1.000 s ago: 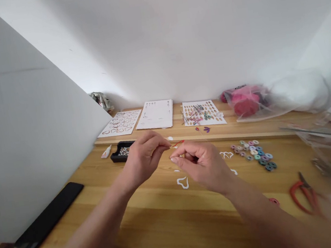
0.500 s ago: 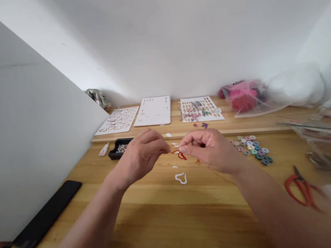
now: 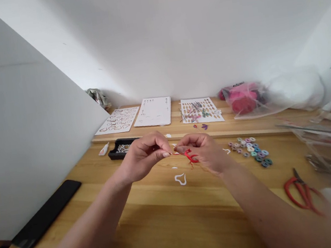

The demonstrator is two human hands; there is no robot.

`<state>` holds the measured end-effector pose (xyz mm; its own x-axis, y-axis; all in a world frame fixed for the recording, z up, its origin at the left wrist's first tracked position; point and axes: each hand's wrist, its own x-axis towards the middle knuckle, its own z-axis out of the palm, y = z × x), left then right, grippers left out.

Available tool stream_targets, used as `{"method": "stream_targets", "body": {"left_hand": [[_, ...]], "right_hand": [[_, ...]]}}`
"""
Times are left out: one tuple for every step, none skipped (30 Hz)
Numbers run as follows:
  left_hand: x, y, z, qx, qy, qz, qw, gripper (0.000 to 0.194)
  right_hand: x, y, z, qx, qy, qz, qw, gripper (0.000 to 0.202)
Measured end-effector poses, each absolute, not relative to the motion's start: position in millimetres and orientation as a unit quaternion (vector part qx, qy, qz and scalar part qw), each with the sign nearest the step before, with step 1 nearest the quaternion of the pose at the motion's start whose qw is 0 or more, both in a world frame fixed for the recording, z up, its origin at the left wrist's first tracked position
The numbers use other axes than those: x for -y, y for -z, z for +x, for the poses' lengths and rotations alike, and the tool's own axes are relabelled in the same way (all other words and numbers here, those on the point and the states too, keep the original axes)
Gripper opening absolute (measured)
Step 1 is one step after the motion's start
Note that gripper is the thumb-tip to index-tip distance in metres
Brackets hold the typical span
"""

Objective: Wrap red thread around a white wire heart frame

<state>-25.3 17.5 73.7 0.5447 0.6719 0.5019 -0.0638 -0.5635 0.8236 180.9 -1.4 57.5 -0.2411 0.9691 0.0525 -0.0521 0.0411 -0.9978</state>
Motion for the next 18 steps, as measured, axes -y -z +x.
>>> {"method": "stream_targets", "body": {"left_hand": [[-18,-71,-24,-0.206,-0.451,0.752,0.435,0.014],[-20,-69,-22,-0.217,-0.469,0.737,0.437,0.014],[-21,-67,-21,-0.231,-0.489,0.724,0.428,0.013],[-23,-65,-20,-0.248,-0.509,0.717,0.406,0.012],[-24,-64,-20,-0.268,-0.526,0.717,0.371,0.010],[-25,-63,-20,-0.288,-0.539,0.722,0.324,0.008],[-27,-62,-21,-0.303,-0.546,0.735,0.264,0.007],[-28,-62,-21,-0.310,-0.546,0.754,0.195,0.007],[-28,-61,-23,-0.311,-0.535,0.776,0.122,0.009],[-29,-61,-24,-0.308,-0.515,0.798,0.051,0.012],[-29,-62,-26,-0.304,-0.487,0.818,-0.013,0.014],[-30,-62,-28,-0.299,-0.454,0.836,-0.067,0.016],[-30,-63,-29,-0.294,-0.419,0.852,-0.109,0.017],[-29,-63,-31,-0.290,-0.386,0.865,-0.137,0.018],[-29,-65,-32,-0.284,-0.360,0.876,-0.150,0.019],[-28,-66,-33,-0.277,-0.341,0.886,-0.147,0.019],[-27,-68,-33,-0.269,-0.329,0.896,-0.127,0.020],[-25,-70,-34,-0.261,-0.323,0.905,-0.092,0.020]], "right_hand": [[1,-53,177,0.527,-0.585,-0.409,0.462,0.033],[1,-49,174,0.503,-0.606,-0.409,0.460,0.033],[2,-46,170,0.487,-0.621,-0.411,0.455,0.033],[3,-43,168,0.479,-0.630,-0.414,0.450,0.033],[4,-42,165,0.479,-0.633,-0.416,0.444,0.032],[5,-42,164,0.487,-0.629,-0.417,0.439,0.032],[6,-43,163,0.503,-0.618,-0.418,0.436,0.031],[8,-45,162,0.526,-0.597,-0.422,0.434,0.031],[10,-48,162,0.555,-0.568,-0.428,0.432,0.031],[12,-51,163,0.586,-0.531,-0.437,0.429,0.031],[14,-55,164,0.616,-0.490,-0.446,0.426,0.031],[15,-59,165,0.640,-0.448,-0.458,0.424,0.030],[17,-62,168,0.659,-0.406,-0.470,0.424,0.029],[18,-65,170,0.674,-0.365,-0.482,0.424,0.027],[19,-68,173,0.685,-0.328,-0.493,0.424,0.025],[20,-70,177,0.695,-0.293,-0.502,0.423,0.024],[20,-71,181,0.704,-0.264,-0.508,0.421,0.023],[19,-73,184,0.711,-0.241,-0.511,0.418,0.022]]}}
